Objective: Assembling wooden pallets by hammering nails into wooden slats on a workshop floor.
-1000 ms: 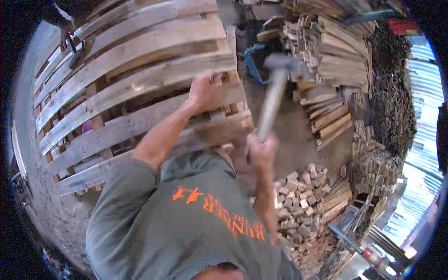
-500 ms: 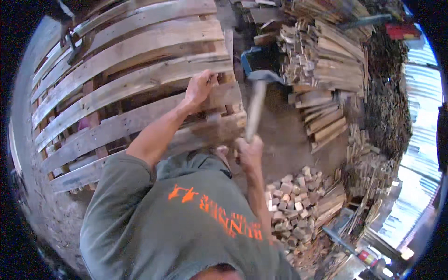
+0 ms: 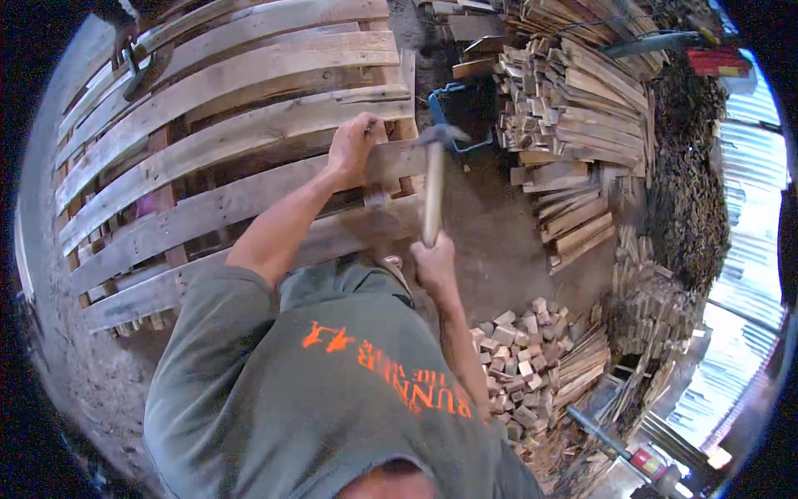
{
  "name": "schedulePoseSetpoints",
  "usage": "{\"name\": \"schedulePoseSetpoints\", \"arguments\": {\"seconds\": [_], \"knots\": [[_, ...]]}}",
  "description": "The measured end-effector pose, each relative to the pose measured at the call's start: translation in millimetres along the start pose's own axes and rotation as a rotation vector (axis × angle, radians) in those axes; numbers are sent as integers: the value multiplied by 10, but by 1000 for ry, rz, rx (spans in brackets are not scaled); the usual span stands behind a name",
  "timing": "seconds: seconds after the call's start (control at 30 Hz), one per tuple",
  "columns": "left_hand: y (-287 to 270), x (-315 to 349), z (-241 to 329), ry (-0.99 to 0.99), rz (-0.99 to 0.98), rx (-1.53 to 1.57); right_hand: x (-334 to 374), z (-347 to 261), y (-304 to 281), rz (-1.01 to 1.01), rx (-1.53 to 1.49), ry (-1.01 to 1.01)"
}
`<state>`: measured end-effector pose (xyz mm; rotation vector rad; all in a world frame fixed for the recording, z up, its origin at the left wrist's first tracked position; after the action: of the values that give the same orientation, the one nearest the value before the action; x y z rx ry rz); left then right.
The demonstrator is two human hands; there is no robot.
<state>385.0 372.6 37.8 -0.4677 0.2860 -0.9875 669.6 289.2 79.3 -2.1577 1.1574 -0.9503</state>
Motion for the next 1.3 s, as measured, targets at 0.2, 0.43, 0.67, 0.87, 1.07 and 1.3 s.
{"name": "schedulePoseSetpoints", "arguments": {"seconds": [0.2, 0.43, 0.67, 0.87, 1.07, 1.3], "knots": [[-34, 34, -123, 15, 51, 31, 230, -1451, -1813, 736, -636, -305], [-73, -28, 41, 36, 92, -9, 505, -204, -1313, 775, -265, -690], [20, 69, -147, -22, 41, -52, -25, -746, -1113, 376, -631, -35], [-92, 43, 1, -23, 54, -11, 386, -1604, -2710, 1015, -457, -817], [-52, 89, 19, -22, 47, -35, -29, -258, 70, 2, -119, 167], [-163, 73, 18, -21, 126, -37, 11, -1384, -1534, 523, -1258, -182]]}}
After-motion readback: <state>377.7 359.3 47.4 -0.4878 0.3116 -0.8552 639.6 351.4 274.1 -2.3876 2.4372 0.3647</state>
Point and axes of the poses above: each hand's wrist, its own x-axis away from the middle knuckle, its own y-axis out of the palm, z = x × y, the point moved 6 cm from there along -x, towards the middle knuckle, and after that the axes turned 10 degrees about -y, right-handed, at the moved point
